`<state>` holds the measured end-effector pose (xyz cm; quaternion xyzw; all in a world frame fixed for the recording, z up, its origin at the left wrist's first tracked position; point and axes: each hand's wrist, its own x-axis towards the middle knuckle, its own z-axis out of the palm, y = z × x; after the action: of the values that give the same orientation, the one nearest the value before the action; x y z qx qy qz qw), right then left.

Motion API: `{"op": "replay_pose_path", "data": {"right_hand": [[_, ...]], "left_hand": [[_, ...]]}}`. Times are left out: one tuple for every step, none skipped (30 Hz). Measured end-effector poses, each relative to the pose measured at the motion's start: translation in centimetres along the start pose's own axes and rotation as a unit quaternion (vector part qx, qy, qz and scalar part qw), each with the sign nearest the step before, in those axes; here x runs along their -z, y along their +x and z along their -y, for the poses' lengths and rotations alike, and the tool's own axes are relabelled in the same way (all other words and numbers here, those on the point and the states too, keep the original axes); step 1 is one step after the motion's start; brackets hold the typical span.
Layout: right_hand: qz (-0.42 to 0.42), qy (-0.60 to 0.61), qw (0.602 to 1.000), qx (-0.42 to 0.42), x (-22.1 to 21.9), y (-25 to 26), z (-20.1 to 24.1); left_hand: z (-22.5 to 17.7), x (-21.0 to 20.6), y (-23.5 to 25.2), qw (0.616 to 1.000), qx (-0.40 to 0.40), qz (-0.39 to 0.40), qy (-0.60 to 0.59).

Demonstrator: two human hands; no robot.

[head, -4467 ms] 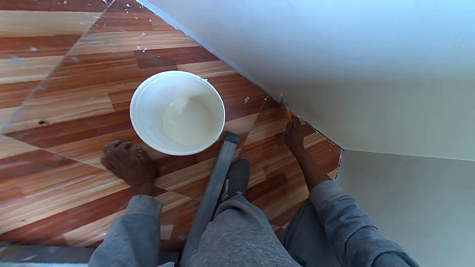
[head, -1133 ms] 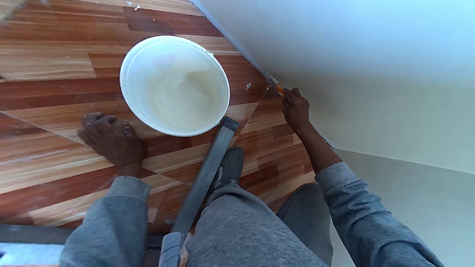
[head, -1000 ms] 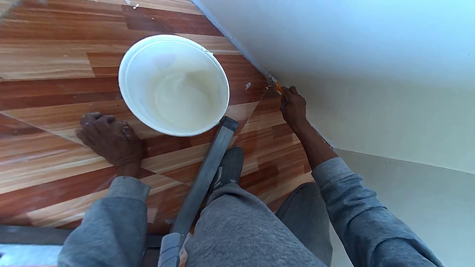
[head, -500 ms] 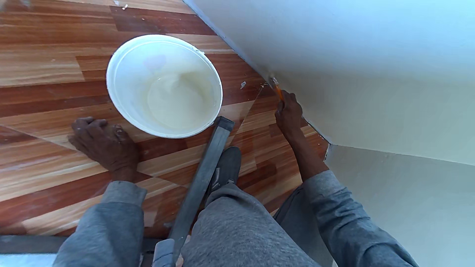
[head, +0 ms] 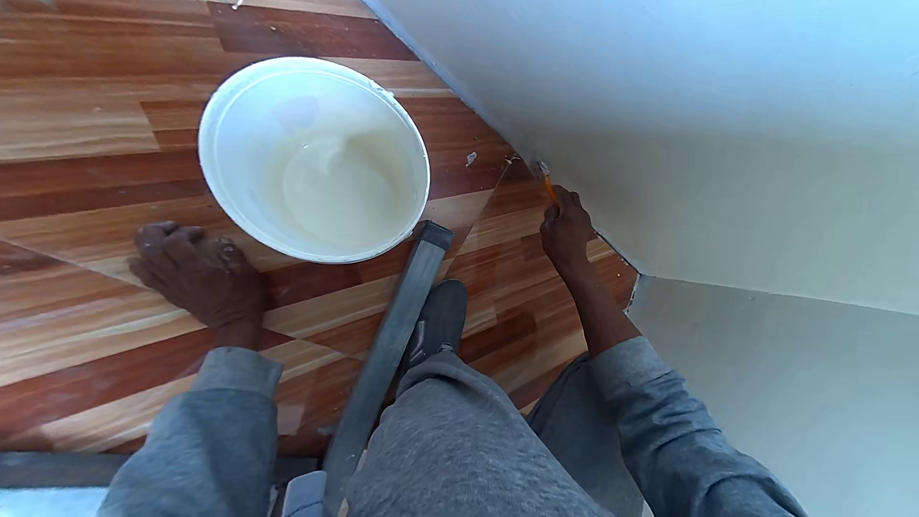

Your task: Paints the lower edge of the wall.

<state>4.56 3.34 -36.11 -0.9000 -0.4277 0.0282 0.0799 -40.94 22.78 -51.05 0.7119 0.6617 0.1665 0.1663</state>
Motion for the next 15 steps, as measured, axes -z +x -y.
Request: {"op": "replay_pose_path", "data": {"right_hand": [[-0.004, -0.001, 1.0, 0.003, -0.6, 0.7, 0.0], [-0.002, -0.001, 1.0, 0.005, -1.0, 1.6, 0.1], [-0.002, 0.002, 1.0, 0.009, -1.5, 2.3, 0.1], [-0.003, 0.006, 1.0, 0.008, -1.9, 2.9, -0.3], [-0.005, 0.009, 1.0, 0.002, -2.1, 3.1, -0.9], [-0.006, 0.01, 1.0, -0.006, -2.1, 2.9, -1.9], [-0.006, 0.011, 1.0, -0.018, -1.7, 2.2, -3.0], [-0.007, 0.013, 0.999, -0.031, -1.1, 1.0, -4.2], [-0.002, 0.014, 0.999, -0.044, -0.3, -0.5, -5.3], [0.003, 0.008, 0.998, -0.065, 0.4, -1.7, -6.2], [0.003, 0.001, 0.996, -0.086, 0.8, -2.8, -6.9], [-0.002, -0.003, 0.995, -0.1, 1.2, -3.5, -7.0], [-0.008, -0.001, 0.995, -0.098, 1.6, -3.9, -6.7], [-0.013, 0.004, 0.997, -0.076, 1.9, -4.2, -6.1], [-0.012, 0.011, 0.999, -0.045, 2.1, -4.1, -5.1]], "left_hand": [[0.5, -0.3, 0.0, 1.0, -0.007, 0.002, 0.004], [1.1, -0.7, -0.1, 1.0, -0.012, 0.01, 0.008], [1.3, -0.9, 0.0, 1.0, -0.013, 0.014, 0.007], [1.3, -0.9, 0.0, 1.0, -0.013, 0.015, 0.009], [1.2, -0.9, 0.1, 1.0, -0.01, 0.014, 0.011], [1.3, -1.0, 0.1, 1.0, -0.009, 0.012, 0.014], [1.4, -1.0, 0.1, 1.0, -0.01, 0.01, 0.012], [1.3, -1.0, 0.1, 1.0, -0.011, 0.009, 0.008], [1.1, -0.9, 0.0, 1.0, -0.009, 0.011, 0.004], [0.7, -0.7, 0.0, 1.0, -0.006, 0.01, 0.0], [0.1, -0.4, 0.1, 1.0, 0.0, -0.002, -0.008], [-0.2, -0.3, 0.3, 1.0, 0.003, -0.009, -0.011], [-0.2, -0.2, 0.3, 1.0, 0.005, -0.011, -0.01], [-0.1, -0.3, 0.3, 1.0, 0.005, -0.01, -0.006], [0.0, -0.3, 0.1, 1.0, 0.003, -0.007, -0.003]]}}
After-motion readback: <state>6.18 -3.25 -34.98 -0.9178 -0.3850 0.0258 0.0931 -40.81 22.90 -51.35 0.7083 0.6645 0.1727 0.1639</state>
